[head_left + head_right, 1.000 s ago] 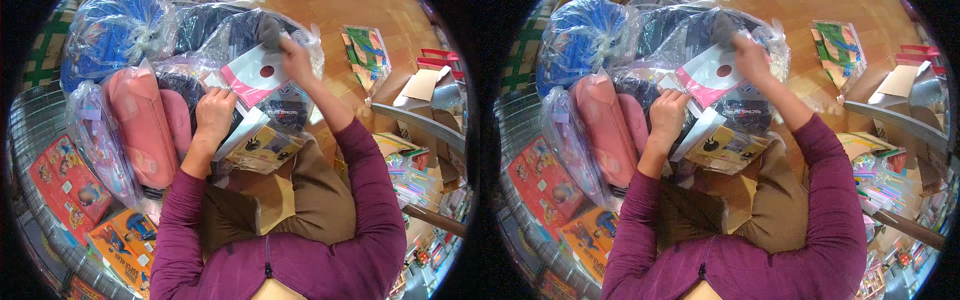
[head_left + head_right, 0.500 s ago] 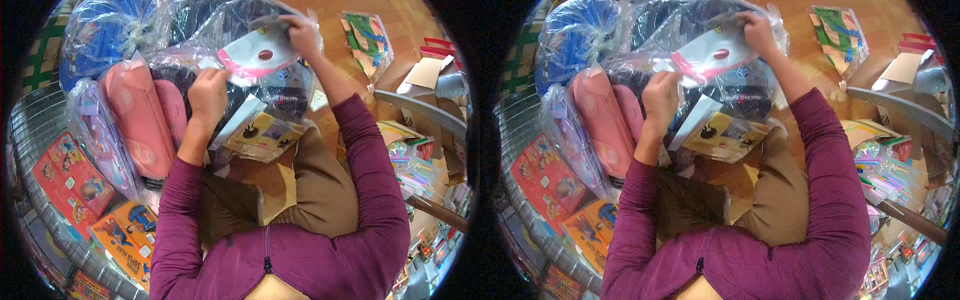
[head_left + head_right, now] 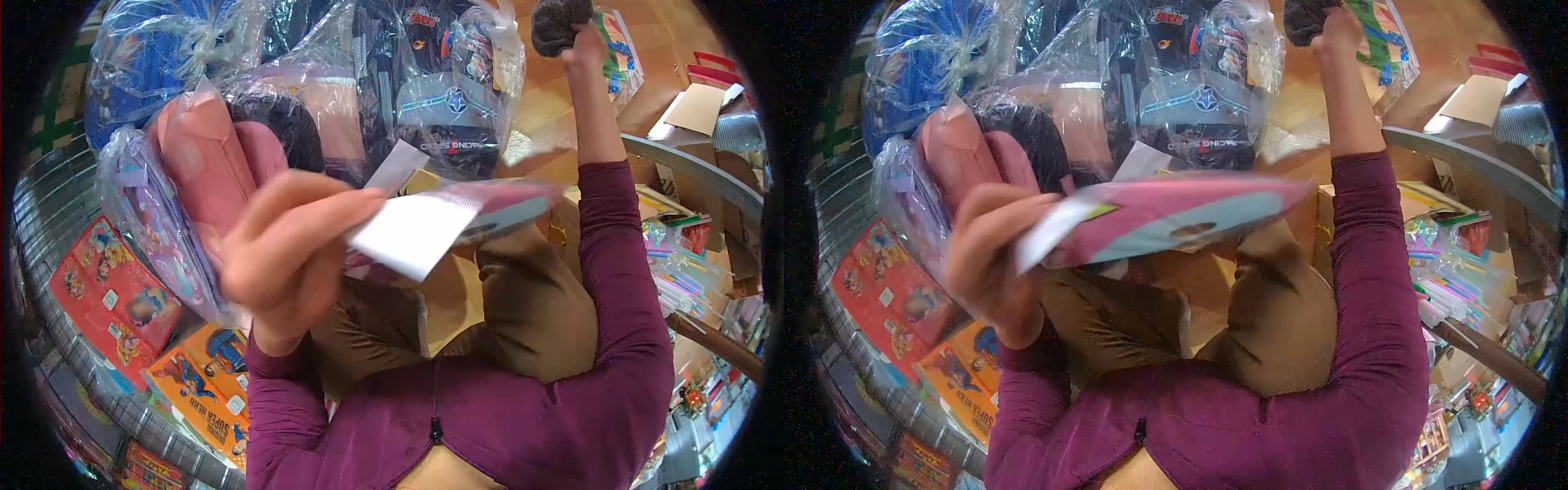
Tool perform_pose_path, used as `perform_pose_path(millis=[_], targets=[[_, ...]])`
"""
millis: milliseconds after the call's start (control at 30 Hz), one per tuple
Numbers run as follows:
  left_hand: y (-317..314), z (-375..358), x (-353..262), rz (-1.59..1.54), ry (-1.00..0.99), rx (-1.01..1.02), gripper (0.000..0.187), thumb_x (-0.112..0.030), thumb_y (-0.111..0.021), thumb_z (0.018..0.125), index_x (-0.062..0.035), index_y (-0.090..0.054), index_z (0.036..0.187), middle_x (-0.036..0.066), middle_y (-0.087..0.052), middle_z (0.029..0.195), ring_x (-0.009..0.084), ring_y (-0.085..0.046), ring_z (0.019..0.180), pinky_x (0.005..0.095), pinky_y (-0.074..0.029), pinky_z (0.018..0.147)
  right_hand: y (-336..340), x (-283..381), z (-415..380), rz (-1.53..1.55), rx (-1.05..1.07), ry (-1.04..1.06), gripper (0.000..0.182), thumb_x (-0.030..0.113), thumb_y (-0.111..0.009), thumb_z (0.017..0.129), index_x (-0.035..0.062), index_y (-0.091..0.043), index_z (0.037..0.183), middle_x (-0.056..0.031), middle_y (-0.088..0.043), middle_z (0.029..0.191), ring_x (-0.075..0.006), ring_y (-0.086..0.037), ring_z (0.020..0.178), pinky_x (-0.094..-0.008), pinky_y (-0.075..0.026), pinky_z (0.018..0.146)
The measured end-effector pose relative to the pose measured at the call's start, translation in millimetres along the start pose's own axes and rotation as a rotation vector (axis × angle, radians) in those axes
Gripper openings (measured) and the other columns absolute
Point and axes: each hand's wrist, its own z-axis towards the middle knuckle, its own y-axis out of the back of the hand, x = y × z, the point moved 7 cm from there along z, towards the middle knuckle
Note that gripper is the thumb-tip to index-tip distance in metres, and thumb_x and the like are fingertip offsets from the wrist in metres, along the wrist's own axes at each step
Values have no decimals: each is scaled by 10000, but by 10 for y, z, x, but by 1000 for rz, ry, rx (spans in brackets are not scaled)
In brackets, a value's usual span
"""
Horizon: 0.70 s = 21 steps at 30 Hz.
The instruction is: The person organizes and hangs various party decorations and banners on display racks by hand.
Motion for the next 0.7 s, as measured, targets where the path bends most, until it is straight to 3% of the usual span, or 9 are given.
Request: perform_pose_path(millis=[33, 133, 167, 233, 467, 500, 567, 600, 700], targets=[[-146, -77, 147, -50, 204, 130, 231, 92, -543, 696, -1, -635, 886, 112, -568, 706, 200, -570, 609, 264, -443, 548, -30, -30, 9, 114, 27, -6, 255, 48, -512, 729, 17, -581, 973, -98, -595, 945, -240, -596, 825, -381, -500, 737], [-570, -472, 674, -27, 375, 206, 146, 67, -538, 716, 6, -602, 833, 142, -551, 706, 280, -555, 603, 310, -436, 542, -86, -78, 2, 227, 46, -16, 237, 47, -515, 730, 4, -580, 953, -97, -596, 925, -238, -597, 818, -382, -499, 737], [-718, -669, 917, -16, 409, 203, 129, 50, -555, 726, 32, -603, 845, 125, -570, 690, 188, -572, 631, 263, -440, 596, -67, -99, -32, 222, 29, -19, 228, 46, -518, 729, 2, -581, 943, -96, -596, 915, -236, -597, 813, -381, -500, 730], [-963, -1032, 1373, -98, 672, 247, 126, 21, -587, 742, 34, -602, 866, 86, -624, 733, 110, -571, 675, 249, -445, 623, -47, -122, -110, 211, 0, -25, 209, 44, -524, 728, -2, -583, 923, -93, -596, 894, -232, -598, 803, -379, -500, 716], [-1003, -1141, 1603, -153, 841, 178, 140, 26, -579, 753, 39, -611, 889, 70, -632, 776, 103, -567, 736, 236, -444, 679, -107, 3, -275, 226, -99, -1, 147, 37, -545, 723, -16, -590, 852, -84, -598, 821, -219, -600, 766, -373, -503, 667], [-971, -1092, 1532, -166, 760, 100, 104, -4, -578, 742, 16, -618, 836, 116, -627, 716, 136, -578, 653, 266, -447, 619, -43, 96, -247, 225, -108, 20, 147, 37, -545, 723, -16, -590, 852, -84, -598, 821, -219, -600, 766, -373, -503, 667], [-995, -1164, 1542, -187, 748, 90, 99, 2, -571, 746, 19, -609, 835, 108, -624, 713, 126, -574, 658, 262, -447, 622, 191, 445, -217, -273, -221, 292, 106, 50, -533, 728, -14, -582, 798, -80, -588, 782, -211, -601, 698, -362, -503, 592], [-1010, -1199, 1541, -184, 758, 75, 93, 7, -563, 750, 22, -601, 835, 100, -621, 711, 117, -569, 662, 258, -446, 626, 339, 461, -93, -281, -232, 309, 106, 50, -533, 728, -14, -582, 798, -80, -588, 782, -211, -601, 698, -362, -503, 592], [-963, -1112, 1373, -162, 767, 43, 86, 23, -556, 753, 22, -588, 833, 80, -612, 710, 104, -561, 663, 249, -445, 624, 1195, 314, 347, 136, -497, 194, 259, 169, -486, 771, -56, -587, 853, -98, -594, 833, -218, -583, 704, -332, -486, 595]])
